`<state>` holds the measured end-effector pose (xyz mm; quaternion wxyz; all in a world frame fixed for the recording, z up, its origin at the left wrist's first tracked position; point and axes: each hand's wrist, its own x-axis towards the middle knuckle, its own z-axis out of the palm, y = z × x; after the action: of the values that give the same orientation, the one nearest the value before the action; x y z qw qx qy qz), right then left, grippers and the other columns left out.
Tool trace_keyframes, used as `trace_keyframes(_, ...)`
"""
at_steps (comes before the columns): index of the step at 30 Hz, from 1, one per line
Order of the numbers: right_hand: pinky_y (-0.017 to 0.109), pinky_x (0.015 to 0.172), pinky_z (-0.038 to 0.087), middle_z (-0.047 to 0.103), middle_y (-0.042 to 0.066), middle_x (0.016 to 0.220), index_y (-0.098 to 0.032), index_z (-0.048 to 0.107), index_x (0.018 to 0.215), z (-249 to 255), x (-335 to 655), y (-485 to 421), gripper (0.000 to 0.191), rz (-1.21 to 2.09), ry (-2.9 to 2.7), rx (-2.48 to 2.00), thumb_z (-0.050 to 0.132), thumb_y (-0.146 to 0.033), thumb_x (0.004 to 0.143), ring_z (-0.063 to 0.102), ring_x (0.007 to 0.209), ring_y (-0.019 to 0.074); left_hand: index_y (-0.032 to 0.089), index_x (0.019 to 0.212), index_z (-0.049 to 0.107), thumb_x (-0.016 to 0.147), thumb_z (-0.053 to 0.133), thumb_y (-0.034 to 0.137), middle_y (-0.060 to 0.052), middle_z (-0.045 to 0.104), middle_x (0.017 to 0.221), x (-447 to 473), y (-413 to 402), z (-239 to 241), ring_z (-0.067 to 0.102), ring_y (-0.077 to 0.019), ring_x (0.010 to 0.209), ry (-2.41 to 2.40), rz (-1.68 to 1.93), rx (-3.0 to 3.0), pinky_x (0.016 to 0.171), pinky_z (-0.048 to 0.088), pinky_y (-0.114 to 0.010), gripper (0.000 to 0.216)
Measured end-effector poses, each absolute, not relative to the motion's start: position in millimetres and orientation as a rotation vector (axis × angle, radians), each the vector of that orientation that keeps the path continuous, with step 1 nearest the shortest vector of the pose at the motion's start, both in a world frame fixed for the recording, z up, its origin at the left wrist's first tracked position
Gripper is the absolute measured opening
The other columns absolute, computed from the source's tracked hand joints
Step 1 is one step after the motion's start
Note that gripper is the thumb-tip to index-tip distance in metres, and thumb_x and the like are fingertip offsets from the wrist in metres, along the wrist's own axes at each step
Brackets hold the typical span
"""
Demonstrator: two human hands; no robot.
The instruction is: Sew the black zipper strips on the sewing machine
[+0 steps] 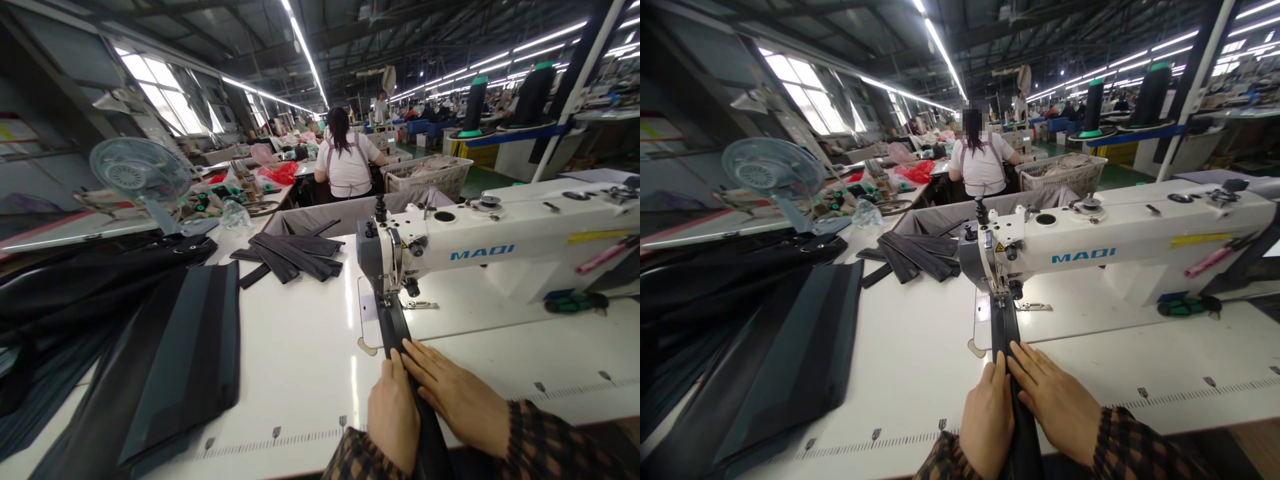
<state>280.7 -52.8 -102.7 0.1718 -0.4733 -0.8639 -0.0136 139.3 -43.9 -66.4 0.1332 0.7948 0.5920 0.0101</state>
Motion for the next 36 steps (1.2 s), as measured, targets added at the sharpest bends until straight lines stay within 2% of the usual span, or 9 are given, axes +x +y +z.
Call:
trace_keyframes(9,0.037,0.102,0.034,0.022,0.005,0.140,-0.015,0.016,0.136,-111,279,-44,0.055,-0.058,-2.482,-1.287,0.037,-0.020,0.086,0.020,0.128,0.0192,0.006,0.132,0.027,0.079,0.025,0.007,-0.015,0.053,0.107,137,-33,-59,0.059,-0.0263,0.082,1.650,-0.023,2.273,0.073,0.049,-0.041,0.054)
trace_keyframes(12,0.035,0.101,0.035,0.021,0.006,0.140,-0.013,0.016,0.136,-113,279,-43,0.055,-0.105,-2.501,-1.300,0.038,-0.021,0.086,0.021,0.128,0.0192,0.008,0.131,0.030,0.082,0.024,0.012,-0.014,0.054,0.105,134,-32,-65,0.058,-0.0239,0.084,1.599,0.112,2.255,0.076,0.048,-0.037,0.050)
trace_keyframes(15,0.034,0.101,0.035,0.021,0.008,0.140,-0.010,0.017,0.135,-113,279,-41,0.056,-0.141,-2.499,-1.303,0.039,-0.019,0.085,0.020,0.128,0.0192,0.011,0.129,0.034,0.086,0.023,0.019,-0.013,0.055,0.104,130,-31,-68,0.058,-0.0208,0.086,1.536,0.266,2.246,0.077,0.048,-0.032,0.046)
trace_keyframes(22,0.034,0.098,0.039,0.022,0.010,0.139,-0.009,0.021,0.134,-113,279,-37,0.057,-0.310,-2.510,-1.255,0.041,-0.017,0.082,0.023,0.127,0.0219,0.022,0.109,0.054,0.087,0.027,0.026,-0.006,0.057,0.084,107,3,-42,0.057,-0.0179,0.075,1.245,0.129,2.570,0.067,0.049,-0.032,0.035)
trace_keyframes(23,0.034,0.098,0.039,0.022,0.010,0.139,-0.009,0.022,0.134,-112,280,-37,0.057,-0.342,-2.518,-1.243,0.041,-0.017,0.082,0.023,0.127,0.0225,0.023,0.107,0.056,0.086,0.031,0.026,-0.006,0.056,0.086,102,10,-39,0.056,-0.0183,0.079,1.157,0.153,2.647,0.069,0.049,-0.033,0.033)
trace_keyframes(25,0.035,0.097,0.039,0.022,0.011,0.139,-0.008,0.023,0.134,-109,281,-37,0.056,-0.375,-2.539,-1.222,0.042,-0.019,0.082,0.023,0.126,0.0234,0.025,0.104,0.059,0.083,0.039,0.026,-0.008,0.054,0.103,93,22,-37,0.050,-0.0216,0.097,1.019,0.235,2.758,0.081,0.047,-0.038,0.028)
trace_keyframes(28,0.034,0.097,0.039,0.020,0.010,0.140,-0.009,0.020,0.134,-104,286,-34,0.056,-0.287,-2.588,-1.193,0.041,-0.025,0.085,0.022,0.127,0.0223,0.025,0.106,0.059,0.081,0.045,0.024,-0.007,0.039,0.130,87,30,-43,0.034,-0.0250,0.121,0.954,0.291,2.793,0.097,0.038,-0.042,0.028)
trace_keyframes(32,0.034,0.100,0.034,0.019,0.005,0.141,-0.013,0.016,0.135,-105,297,-24,0.051,-0.121,-2.554,-1.260,0.033,-0.026,0.088,0.019,0.128,0.0174,0.022,0.115,0.053,0.084,0.041,0.021,-0.010,0.036,0.134,86,26,-57,0.032,-0.0231,0.124,0.998,0.251,2.823,0.098,0.039,-0.036,0.033)
trace_keyframes(36,0.041,0.100,0.035,0.019,0.007,0.140,-0.012,0.019,0.135,-112,299,-12,0.050,-0.201,-2.469,-1.367,0.033,-0.024,0.088,0.019,0.128,0.0209,0.018,0.119,0.048,0.086,0.037,0.019,-0.011,0.035,0.135,89,18,-71,0.029,-0.0216,0.125,1.053,0.288,2.924,0.097,0.040,-0.031,0.035)
